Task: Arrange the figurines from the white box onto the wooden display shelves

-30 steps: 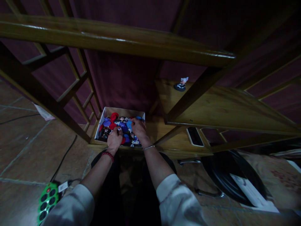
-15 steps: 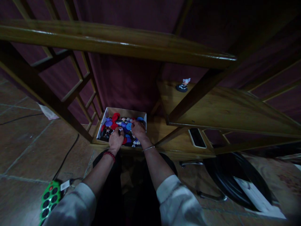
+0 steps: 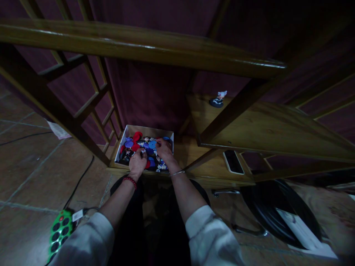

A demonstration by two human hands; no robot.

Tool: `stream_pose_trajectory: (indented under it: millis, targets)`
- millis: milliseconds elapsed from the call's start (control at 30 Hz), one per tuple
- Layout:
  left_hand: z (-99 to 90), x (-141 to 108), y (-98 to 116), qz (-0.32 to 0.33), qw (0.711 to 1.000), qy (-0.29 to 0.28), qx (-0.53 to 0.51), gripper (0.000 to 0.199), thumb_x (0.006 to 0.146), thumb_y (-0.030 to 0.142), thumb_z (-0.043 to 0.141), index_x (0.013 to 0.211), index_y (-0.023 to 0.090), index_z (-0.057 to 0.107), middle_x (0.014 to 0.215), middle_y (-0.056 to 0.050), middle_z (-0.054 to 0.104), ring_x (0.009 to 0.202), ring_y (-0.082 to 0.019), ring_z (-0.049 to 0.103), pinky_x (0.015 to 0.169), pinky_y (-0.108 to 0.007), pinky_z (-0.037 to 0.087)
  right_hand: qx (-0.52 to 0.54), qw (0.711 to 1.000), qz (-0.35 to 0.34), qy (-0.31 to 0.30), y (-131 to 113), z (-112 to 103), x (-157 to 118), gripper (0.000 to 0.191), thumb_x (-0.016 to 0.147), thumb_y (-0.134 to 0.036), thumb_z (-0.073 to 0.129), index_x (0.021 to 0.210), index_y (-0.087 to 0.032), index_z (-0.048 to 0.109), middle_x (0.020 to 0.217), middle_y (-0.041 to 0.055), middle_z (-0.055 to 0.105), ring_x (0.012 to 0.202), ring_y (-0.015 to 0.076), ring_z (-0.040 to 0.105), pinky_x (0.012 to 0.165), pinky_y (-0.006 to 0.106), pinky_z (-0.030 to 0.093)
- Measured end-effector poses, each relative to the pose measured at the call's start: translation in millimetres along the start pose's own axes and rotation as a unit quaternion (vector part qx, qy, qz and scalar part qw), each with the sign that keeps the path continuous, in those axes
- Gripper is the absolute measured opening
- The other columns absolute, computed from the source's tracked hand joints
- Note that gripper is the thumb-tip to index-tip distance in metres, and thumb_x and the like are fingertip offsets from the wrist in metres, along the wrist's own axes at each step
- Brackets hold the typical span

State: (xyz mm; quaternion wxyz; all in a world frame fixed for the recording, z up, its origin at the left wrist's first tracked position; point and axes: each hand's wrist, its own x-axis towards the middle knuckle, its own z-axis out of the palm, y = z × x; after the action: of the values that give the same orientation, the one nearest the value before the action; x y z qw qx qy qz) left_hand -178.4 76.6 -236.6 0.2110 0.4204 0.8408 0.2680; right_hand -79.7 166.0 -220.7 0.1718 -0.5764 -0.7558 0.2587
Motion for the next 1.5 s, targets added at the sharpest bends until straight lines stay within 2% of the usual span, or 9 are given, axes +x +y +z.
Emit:
stream_pose_trajectory:
  millis: [267,467,633,833,967,1100,1267,1400,1500]
  targets:
    - [1.6,1,-1,0.003,1.0,0.003,0.006,0.034,0.082,0.032,0.04,0.111,0.022,0.055,0.095,-0.008,0.067,0.088,-0.022,0.061,0.073,-0.03,0.043,-0.015,1.0,-0.005,-0.011,-3,5,-3,0.024,0.079,-0.014,0.048,0.101,-0.013,0.057,0.106,0.0089,0.062,0.103,0.0156,0.055,0.091,0.025,0.038]
    - [0.5,0,1,0.002,1.0,0.001,0.008,0.034,0.082,0.032,0.041,0.112,0.022,0.055,0.094,-0.008,0.067,0.088,-0.022,0.061,0.074,-0.03,0.044,0.038,0.998,-0.041,-0.044,-3,6,-4,0.026,0.08,-0.014,0.046,0.101,-0.016,0.06,0.099,0.0041,0.066,0.092,0.0122,0.06,0.085,0.022,0.042]
    - [1.0,0,0,0.0,1.0,0.003,0.001,0.035,0.082,0.032,0.042,0.113,0.023,0.055,0.095,-0.009,0.067,0.088,-0.022,0.061,0.074,-0.031,0.044,0.02,0.996,-0.058,-0.062,-6,4,-8,0.029,0.081,-0.019,0.047,0.107,-0.021,0.06,0.097,0.0018,0.067,0.091,0.0127,0.061,0.085,0.022,0.043]
    - [2.3,1,-2,0.022,0.997,0.043,-0.063,0.034,0.082,0.03,0.043,0.112,0.02,0.057,0.098,-0.008,0.066,0.092,-0.021,0.061,0.08,-0.029,0.044,0.018,0.996,-0.085,-0.027,-8,-2,-15,0.025,0.083,-0.021,0.046,0.101,-0.022,0.062,0.108,0.0013,0.064,0.102,0.0123,0.056,0.091,0.022,0.039]
    - [4.1,0,-2,0.03,0.99,0.068,-0.121,0.035,0.082,0.03,0.044,0.111,0.016,0.057,0.098,-0.009,0.066,0.09,-0.019,0.061,0.082,-0.03,0.045,0.041,0.99,-0.116,-0.067,-9,-3,-21,0.024,0.083,-0.021,0.047,0.102,-0.023,0.061,0.103,0.0004,0.066,0.095,0.0107,0.059,0.086,0.02,0.041]
    - [8.2,1,-4,0.067,0.982,0.065,-0.162,0.037,0.08,0.02,0.043,0.115,0.016,0.055,0.108,-0.008,0.063,0.099,-0.018,0.058,0.09,-0.029,0.043,0.026,0.982,-0.15,-0.111,-12,-1,-26,0.023,0.082,-0.024,0.049,0.101,-0.024,0.061,0.097,-0.0004,0.067,0.091,0.0128,0.06,0.08,0.022,0.043]
    - [13.1,3,-9,0.102,0.976,0.047,-0.186,0.047,0.077,0.011,0.041,0.123,0.02,0.048,0.12,-0.004,0.057,0.111,-0.015,0.051,0.097,-0.029,0.038,0.012,0.98,-0.163,-0.113,-11,-3,-29,0.024,0.08,-0.024,0.051,0.103,-0.027,0.059,0.099,-0.0012,0.066,0.091,0.0134,0.059,0.077,0.022,0.042]
    - [11.5,-2,-7,0.107,0.978,0.011,-0.18,0.053,0.074,0.01,0.043,0.125,0.02,0.046,0.118,-0.004,0.058,0.107,-0.015,0.054,0.094,-0.029,0.041,0.013,0.982,-0.161,-0.103,-7,-5,-30,0.021,0.081,-0.027,0.051,0.099,-0.025,0.06,0.095,-0.0004,0.067,0.086,0.0136,0.06,0.073,0.021,0.042]
    - [9.1,-8,-3,0.095,0.978,0.016,-0.187,0.054,0.073,0.012,0.045,0.127,0.017,0.043,0.108,-0.005,0.063,0.098,-0.016,0.058,0.09,-0.028,0.044,0.007,0.982,-0.158,-0.099,-6,-7,-32,0.019,0.082,-0.028,0.048,0.094,-0.023,0.061,0.091,0.001,0.068,0.084,0.0141,0.06,0.07,0.022,0.041]
